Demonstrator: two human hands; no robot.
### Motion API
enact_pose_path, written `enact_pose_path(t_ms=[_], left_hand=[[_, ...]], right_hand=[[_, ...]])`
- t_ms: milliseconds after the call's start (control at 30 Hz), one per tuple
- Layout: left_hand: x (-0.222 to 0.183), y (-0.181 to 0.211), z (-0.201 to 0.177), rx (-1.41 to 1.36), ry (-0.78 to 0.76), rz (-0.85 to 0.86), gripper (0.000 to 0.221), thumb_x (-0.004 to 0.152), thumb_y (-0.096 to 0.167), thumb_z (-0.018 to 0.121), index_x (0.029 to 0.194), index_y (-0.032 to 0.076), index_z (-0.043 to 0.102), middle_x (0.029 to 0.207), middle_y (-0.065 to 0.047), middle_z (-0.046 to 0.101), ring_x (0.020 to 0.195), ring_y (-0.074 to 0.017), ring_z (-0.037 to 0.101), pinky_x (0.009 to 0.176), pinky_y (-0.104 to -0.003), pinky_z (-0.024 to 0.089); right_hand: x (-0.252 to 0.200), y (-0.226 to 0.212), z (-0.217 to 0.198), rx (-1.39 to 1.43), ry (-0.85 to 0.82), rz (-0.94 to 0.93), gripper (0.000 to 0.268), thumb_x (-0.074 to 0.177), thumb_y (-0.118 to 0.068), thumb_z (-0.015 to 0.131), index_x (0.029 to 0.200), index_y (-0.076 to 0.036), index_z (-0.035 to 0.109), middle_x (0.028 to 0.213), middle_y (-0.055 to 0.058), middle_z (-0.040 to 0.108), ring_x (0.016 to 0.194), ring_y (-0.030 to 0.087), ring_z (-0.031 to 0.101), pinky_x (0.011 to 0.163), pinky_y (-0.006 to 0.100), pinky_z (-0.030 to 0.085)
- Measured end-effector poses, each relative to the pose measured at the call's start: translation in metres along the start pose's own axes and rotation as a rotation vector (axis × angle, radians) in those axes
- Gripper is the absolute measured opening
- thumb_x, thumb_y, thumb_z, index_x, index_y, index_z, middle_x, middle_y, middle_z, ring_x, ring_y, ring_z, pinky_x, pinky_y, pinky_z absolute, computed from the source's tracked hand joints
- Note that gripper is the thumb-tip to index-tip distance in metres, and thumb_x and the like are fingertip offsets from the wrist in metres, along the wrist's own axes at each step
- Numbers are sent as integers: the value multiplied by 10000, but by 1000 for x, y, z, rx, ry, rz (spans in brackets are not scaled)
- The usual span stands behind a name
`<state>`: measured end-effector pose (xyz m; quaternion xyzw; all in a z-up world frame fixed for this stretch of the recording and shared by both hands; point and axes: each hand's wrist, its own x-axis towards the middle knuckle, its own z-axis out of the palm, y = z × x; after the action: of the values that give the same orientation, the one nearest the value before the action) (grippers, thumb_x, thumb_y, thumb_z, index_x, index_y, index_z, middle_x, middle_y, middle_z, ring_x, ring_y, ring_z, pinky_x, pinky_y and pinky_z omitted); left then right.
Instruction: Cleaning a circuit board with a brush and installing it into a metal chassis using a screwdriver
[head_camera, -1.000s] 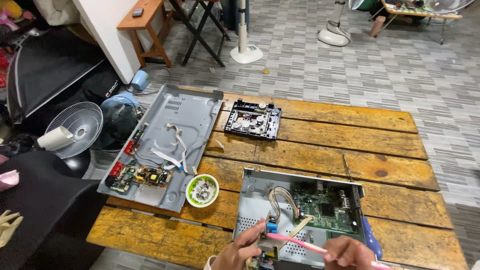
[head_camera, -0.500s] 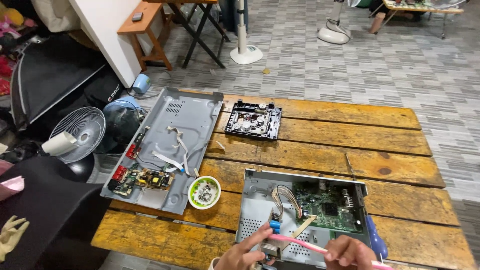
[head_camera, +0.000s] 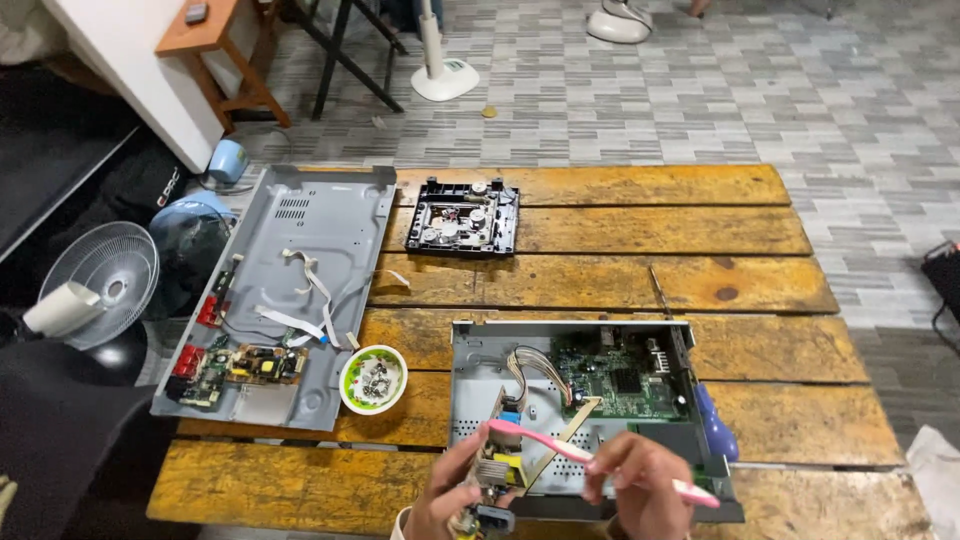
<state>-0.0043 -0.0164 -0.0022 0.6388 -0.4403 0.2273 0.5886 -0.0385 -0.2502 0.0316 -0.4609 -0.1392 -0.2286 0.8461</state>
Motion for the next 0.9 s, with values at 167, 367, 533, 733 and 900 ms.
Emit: enact_pose_path(t_ms=[167, 367, 533, 733, 900], left_hand=[[-17, 12, 3, -186, 9, -220, 517, 898, 89, 809, 1269, 136, 452, 1471, -259, 382, 1395, -475, 436, 1079, -596, 542], [2, 28, 3, -211, 79, -230, 564, 853, -70, 799, 1272, 134, 483, 1433, -251, 482, 1397, -485, 441, 1134, -603, 462], [-27, -7, 11, -128, 154, 8, 637, 795, -80, 866, 1232, 139, 458, 1401, -255, 514, 1333, -443, 514, 1080, -549, 570], [-6, 30, 9, -155, 173, -202, 581, 829, -43, 824, 1250, 140, 467, 1405, -236, 526, 1354, -472, 510, 1121, -602, 485], [-29, 6, 11, -99, 245, -153, 674, 770, -10, 883, 1190, 172, 389, 1384, -232, 517, 1290, -458, 562, 998, -518, 636]], right_hand=[[-3, -9, -34, 62, 126, -75, 368, 1012, -151, 444, 674, -76, 569, 704, 146, 674, 478, 188, 616, 313, 261, 512], [1, -7, -2, 76, 3, -85, 640, 1111, -487, 375, 736, -36, 629, 783, 161, 691, 501, 228, 658, 374, 307, 566], [12, -28, 12, 68, 334, -172, 684, 1048, -581, 412, 614, -86, 600, 569, 139, 585, 294, 204, 461, 275, 232, 358], [-2, -11, 6, -58, -38, -56, 793, 1076, -641, 256, 772, -11, 629, 863, 199, 700, 591, 288, 720, 438, 349, 605], [11, -35, 8, -76, 390, -183, 723, 1036, -609, 315, 552, -99, 483, 505, 105, 527, 336, 194, 451, 368, 271, 324]])
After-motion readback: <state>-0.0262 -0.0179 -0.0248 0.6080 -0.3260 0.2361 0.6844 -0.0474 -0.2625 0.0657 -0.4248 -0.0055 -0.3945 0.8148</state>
